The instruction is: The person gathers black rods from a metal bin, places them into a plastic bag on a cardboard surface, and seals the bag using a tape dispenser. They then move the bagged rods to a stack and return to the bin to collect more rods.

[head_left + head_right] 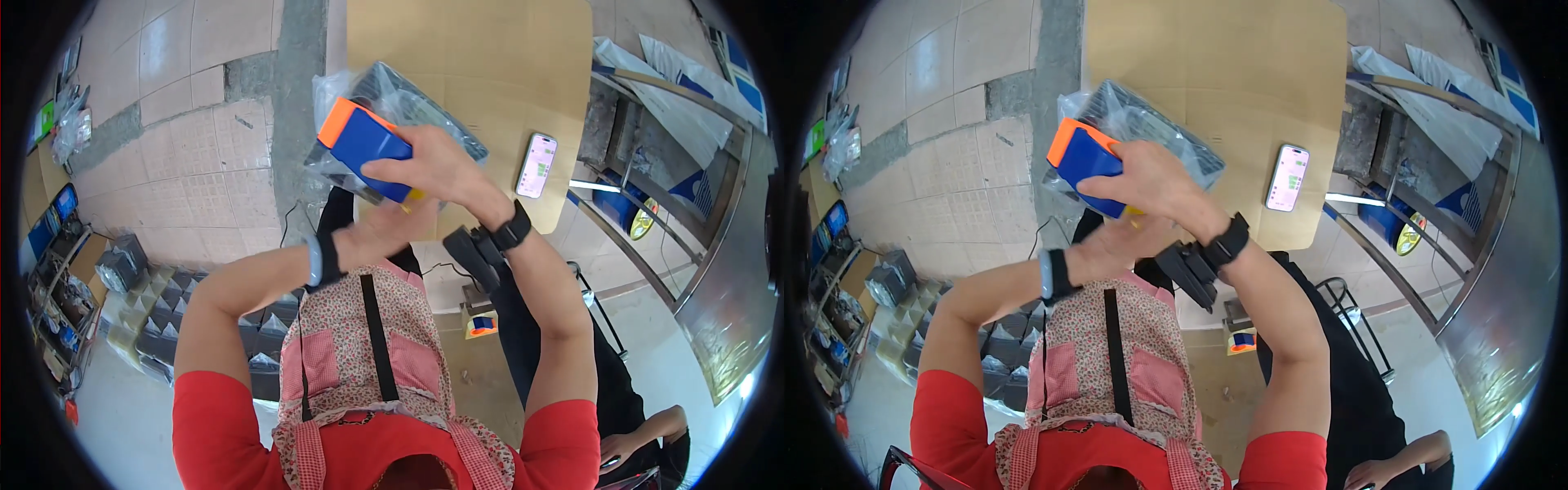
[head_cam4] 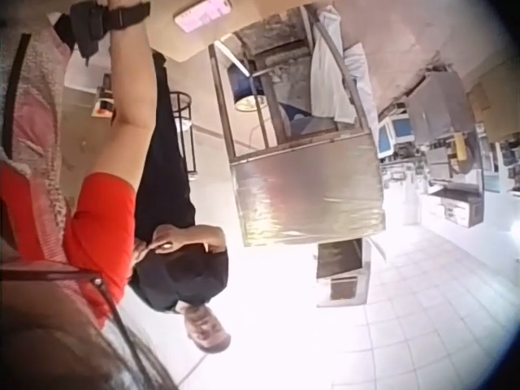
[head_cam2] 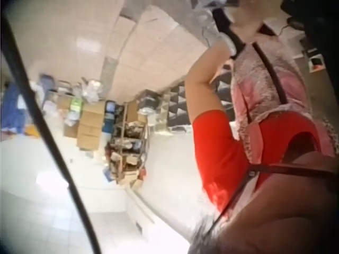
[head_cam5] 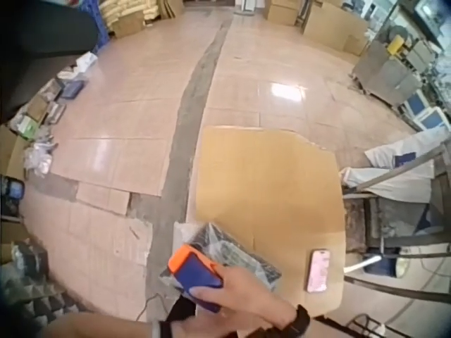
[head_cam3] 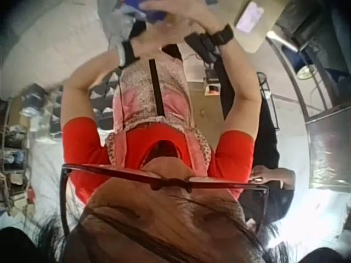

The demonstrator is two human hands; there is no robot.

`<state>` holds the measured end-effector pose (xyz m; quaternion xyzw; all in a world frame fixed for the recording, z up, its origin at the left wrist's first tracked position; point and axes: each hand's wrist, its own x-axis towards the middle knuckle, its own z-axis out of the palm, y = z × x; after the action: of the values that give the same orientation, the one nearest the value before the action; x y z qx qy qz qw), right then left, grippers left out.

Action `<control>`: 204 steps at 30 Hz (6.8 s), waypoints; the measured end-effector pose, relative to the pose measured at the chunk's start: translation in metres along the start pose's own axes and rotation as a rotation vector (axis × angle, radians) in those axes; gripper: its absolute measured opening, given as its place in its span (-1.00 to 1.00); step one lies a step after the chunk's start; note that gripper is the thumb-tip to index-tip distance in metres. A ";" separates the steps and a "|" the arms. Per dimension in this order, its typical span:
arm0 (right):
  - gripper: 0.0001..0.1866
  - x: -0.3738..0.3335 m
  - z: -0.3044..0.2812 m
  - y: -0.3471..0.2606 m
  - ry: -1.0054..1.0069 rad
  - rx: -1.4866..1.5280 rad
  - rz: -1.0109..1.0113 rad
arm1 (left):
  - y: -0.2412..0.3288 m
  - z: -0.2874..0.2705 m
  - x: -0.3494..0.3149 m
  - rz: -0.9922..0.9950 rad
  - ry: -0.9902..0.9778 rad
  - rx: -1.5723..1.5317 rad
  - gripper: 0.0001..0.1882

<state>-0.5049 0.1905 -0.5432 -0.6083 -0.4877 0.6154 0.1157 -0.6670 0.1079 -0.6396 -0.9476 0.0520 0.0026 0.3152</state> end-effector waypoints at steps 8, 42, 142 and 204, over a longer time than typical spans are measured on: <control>-0.49 -0.081 -0.005 0.045 0.102 0.164 0.019 | -0.034 -0.003 -0.030 -0.161 -0.275 -0.959 -0.42; -0.50 -0.109 0.054 0.178 0.578 -0.376 0.440 | -0.063 -0.016 -0.014 -0.200 -0.233 -1.009 -0.44; -0.35 0.220 0.732 -0.565 -1.032 0.125 0.240 | -0.030 -0.284 -0.808 -2.532 2.786 -0.840 -0.36; -0.77 0.540 1.294 -0.731 -1.996 -1.904 -0.679 | -0.131 0.143 -0.948 -2.175 3.345 2.398 -0.60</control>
<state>-2.0755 0.3575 -0.6243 0.3749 -0.7050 0.1643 -0.5792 -1.5929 0.3900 -0.6400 -0.7497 0.1920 0.6233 -0.1122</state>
